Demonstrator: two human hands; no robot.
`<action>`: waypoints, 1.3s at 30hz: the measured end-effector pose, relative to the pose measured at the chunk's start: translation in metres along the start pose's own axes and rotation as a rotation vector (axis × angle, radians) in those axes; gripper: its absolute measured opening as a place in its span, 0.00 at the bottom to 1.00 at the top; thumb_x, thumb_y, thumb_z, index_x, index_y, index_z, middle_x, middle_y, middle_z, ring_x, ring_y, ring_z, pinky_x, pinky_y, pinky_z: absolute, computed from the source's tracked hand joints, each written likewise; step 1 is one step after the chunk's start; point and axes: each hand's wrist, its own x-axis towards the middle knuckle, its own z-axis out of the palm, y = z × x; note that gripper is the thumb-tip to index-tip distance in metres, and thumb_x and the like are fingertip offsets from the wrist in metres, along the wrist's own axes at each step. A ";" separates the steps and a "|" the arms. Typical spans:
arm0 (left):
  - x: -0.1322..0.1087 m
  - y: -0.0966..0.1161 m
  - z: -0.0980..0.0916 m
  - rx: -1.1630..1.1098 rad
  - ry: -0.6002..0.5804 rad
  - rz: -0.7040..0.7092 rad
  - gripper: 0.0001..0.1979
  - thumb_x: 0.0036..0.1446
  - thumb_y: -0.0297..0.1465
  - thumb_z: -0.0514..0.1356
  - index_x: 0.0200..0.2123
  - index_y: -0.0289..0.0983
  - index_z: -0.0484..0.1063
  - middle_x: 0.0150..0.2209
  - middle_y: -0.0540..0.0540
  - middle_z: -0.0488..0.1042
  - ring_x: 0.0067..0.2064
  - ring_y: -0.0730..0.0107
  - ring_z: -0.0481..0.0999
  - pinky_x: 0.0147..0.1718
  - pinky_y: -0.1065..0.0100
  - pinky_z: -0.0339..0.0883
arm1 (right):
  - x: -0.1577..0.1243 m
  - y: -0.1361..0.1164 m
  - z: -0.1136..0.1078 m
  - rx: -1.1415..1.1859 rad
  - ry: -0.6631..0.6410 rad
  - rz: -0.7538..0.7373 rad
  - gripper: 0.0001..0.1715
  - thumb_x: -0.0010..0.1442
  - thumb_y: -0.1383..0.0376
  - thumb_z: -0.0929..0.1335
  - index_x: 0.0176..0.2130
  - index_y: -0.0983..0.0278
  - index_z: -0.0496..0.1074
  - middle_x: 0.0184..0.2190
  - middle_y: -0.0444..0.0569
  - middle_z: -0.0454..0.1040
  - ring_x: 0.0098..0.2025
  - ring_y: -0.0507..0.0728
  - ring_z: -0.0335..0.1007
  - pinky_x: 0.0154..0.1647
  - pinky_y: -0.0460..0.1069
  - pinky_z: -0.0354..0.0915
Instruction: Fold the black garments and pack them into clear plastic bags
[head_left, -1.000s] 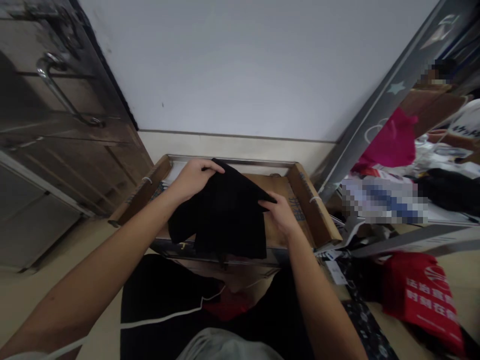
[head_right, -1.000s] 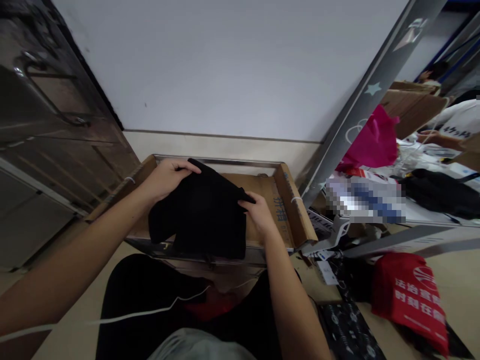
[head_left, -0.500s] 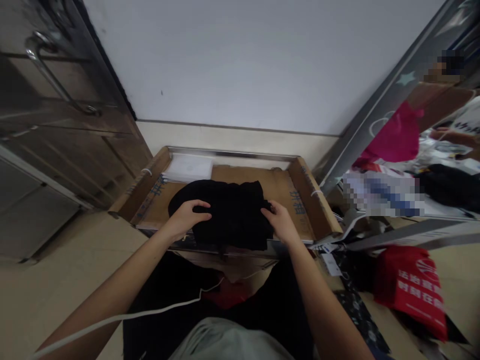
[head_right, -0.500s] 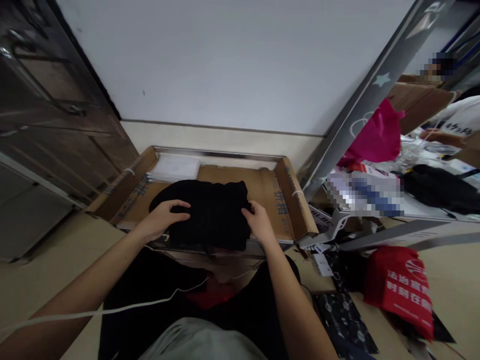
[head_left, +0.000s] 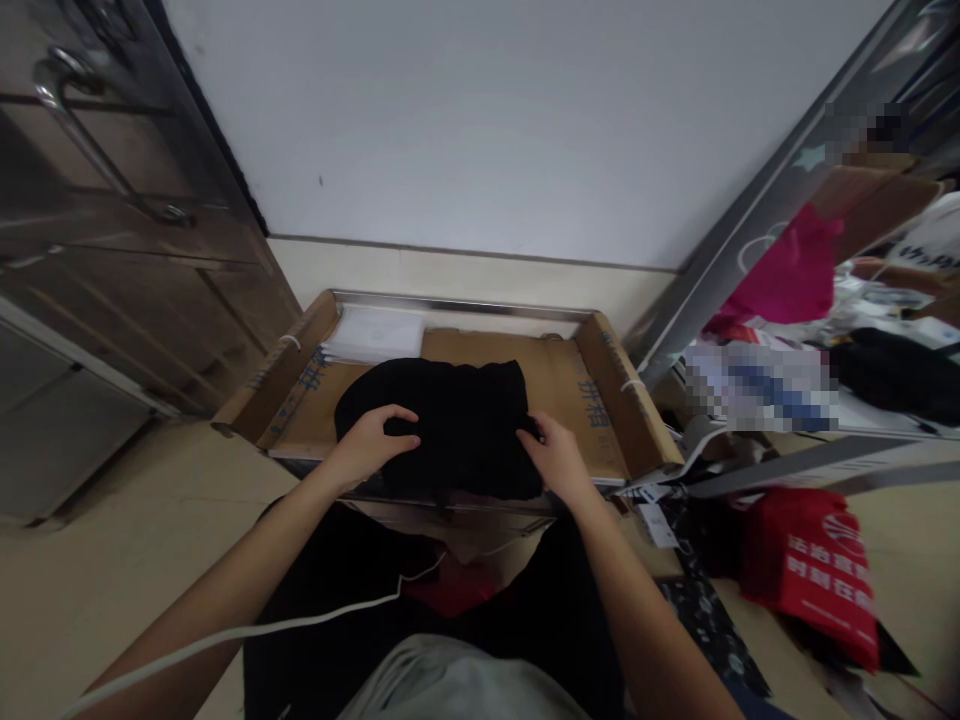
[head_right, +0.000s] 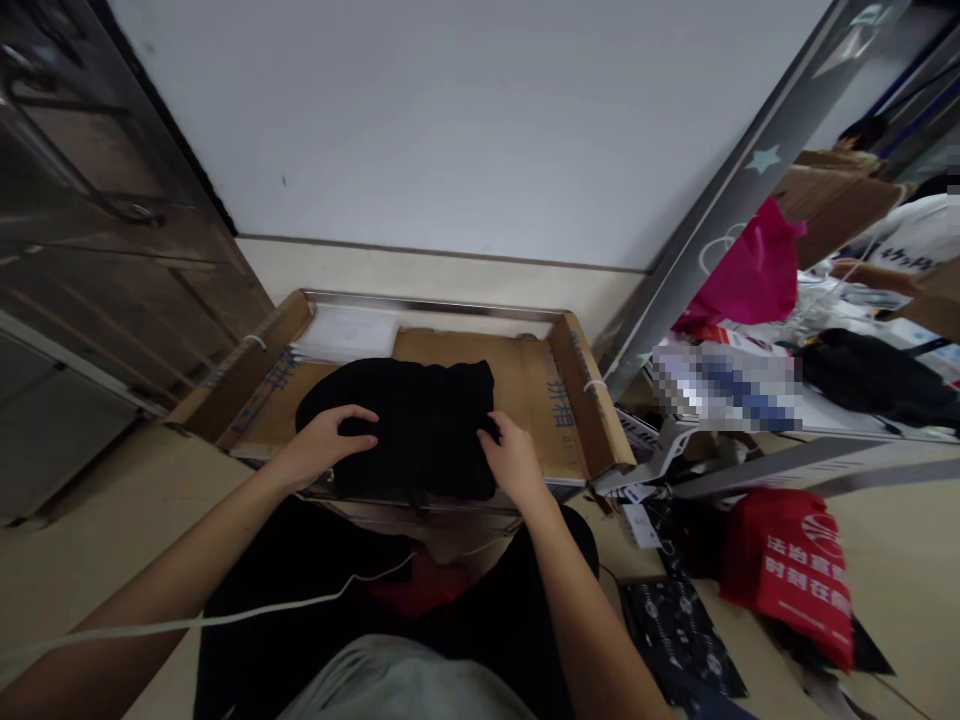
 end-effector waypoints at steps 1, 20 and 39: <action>-0.001 0.001 0.000 0.010 0.000 0.010 0.20 0.47 0.39 0.68 0.44 0.39 0.79 0.39 0.46 0.79 0.40 0.60 0.76 0.40 0.65 0.67 | 0.000 0.001 0.001 -0.011 0.022 -0.013 0.13 0.56 0.60 0.71 0.42 0.57 0.78 0.36 0.49 0.80 0.39 0.62 0.75 0.42 0.56 0.66; -0.080 0.003 0.028 0.744 0.216 0.184 0.38 0.55 0.41 0.66 0.66 0.42 0.58 0.73 0.31 0.43 0.60 0.38 0.72 0.43 0.50 0.78 | -0.073 -0.013 -0.042 -0.265 -0.193 -0.462 0.21 0.62 0.64 0.71 0.55 0.50 0.73 0.69 0.51 0.57 0.71 0.69 0.53 0.68 0.69 0.59; 0.074 0.065 -0.012 0.652 0.357 0.300 0.12 0.62 0.29 0.54 0.43 0.37 0.77 0.43 0.39 0.76 0.47 0.55 0.76 0.51 0.57 0.69 | 0.140 0.000 -0.021 0.000 -0.020 -0.227 0.14 0.55 0.53 0.71 0.29 0.61 0.75 0.28 0.46 0.75 0.34 0.58 0.68 0.42 0.54 0.64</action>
